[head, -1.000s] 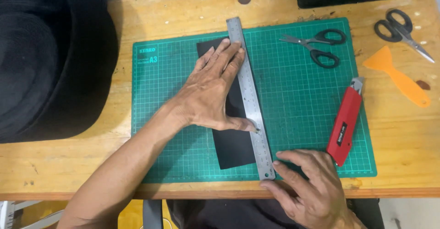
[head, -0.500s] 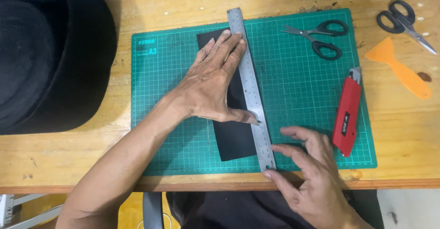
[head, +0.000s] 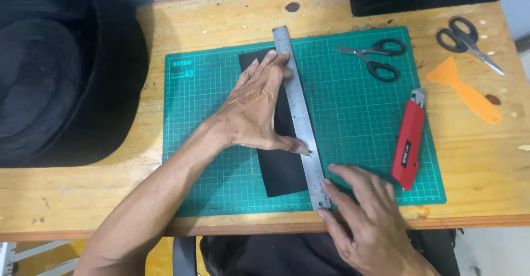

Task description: Cutting and trimming a piece of black material using a ruler, utility knife, and scissors on a cutting mat

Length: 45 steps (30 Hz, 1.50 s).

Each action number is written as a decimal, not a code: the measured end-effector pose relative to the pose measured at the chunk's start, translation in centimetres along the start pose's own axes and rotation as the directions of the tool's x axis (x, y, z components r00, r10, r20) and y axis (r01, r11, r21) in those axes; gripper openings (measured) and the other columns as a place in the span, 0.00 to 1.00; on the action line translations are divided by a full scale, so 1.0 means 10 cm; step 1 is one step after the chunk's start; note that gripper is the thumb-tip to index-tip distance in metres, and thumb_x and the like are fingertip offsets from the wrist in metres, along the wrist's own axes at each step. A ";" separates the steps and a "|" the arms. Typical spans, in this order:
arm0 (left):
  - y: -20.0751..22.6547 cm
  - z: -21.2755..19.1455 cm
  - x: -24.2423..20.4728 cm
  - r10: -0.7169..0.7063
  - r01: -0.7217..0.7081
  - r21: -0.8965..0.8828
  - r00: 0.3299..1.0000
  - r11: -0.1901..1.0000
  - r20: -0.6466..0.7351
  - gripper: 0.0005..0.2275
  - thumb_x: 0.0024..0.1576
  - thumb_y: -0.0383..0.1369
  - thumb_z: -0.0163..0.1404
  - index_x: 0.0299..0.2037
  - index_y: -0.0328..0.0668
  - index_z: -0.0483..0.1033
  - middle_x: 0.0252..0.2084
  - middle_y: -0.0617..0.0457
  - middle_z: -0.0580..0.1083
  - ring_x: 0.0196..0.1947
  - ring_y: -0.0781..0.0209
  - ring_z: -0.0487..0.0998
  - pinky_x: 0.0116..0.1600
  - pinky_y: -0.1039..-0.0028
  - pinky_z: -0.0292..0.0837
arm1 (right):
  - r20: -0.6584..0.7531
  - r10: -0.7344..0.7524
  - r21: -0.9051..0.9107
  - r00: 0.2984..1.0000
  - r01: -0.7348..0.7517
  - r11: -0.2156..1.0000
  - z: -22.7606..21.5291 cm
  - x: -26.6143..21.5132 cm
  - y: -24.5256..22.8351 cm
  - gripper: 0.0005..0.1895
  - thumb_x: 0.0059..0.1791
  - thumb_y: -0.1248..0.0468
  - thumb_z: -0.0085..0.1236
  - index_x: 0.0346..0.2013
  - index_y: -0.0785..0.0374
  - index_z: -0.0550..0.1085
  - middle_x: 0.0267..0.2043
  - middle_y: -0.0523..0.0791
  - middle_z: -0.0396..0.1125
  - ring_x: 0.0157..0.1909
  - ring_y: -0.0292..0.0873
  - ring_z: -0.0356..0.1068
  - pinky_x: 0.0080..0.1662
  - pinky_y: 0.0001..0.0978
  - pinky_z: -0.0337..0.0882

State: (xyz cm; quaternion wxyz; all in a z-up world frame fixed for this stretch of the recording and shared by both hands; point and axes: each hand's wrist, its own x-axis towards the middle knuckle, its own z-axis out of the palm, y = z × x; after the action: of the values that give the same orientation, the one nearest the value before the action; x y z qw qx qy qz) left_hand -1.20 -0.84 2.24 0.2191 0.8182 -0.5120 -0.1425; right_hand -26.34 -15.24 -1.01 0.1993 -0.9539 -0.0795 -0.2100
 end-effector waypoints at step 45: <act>0.11 0.05 0.00 -0.013 -0.005 0.269 0.998 0.963 0.066 0.55 0.38 0.72 0.62 0.63 0.28 0.60 0.74 0.37 0.53 0.76 0.39 0.48 0.73 0.40 0.39 | -0.162 -0.125 0.056 0.979 0.136 0.989 0.04 0.01 0.10 0.18 0.47 0.54 0.68 0.44 0.61 0.75 0.47 0.47 0.71 0.50 0.54 0.74 0.46 0.45 0.69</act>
State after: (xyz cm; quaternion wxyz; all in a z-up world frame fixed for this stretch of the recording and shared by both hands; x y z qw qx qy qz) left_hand -2.27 -1.38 2.34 0.0884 0.8363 -0.5319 -0.0994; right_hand -25.85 -16.00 -1.65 0.2224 -0.9197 -0.1330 -0.2950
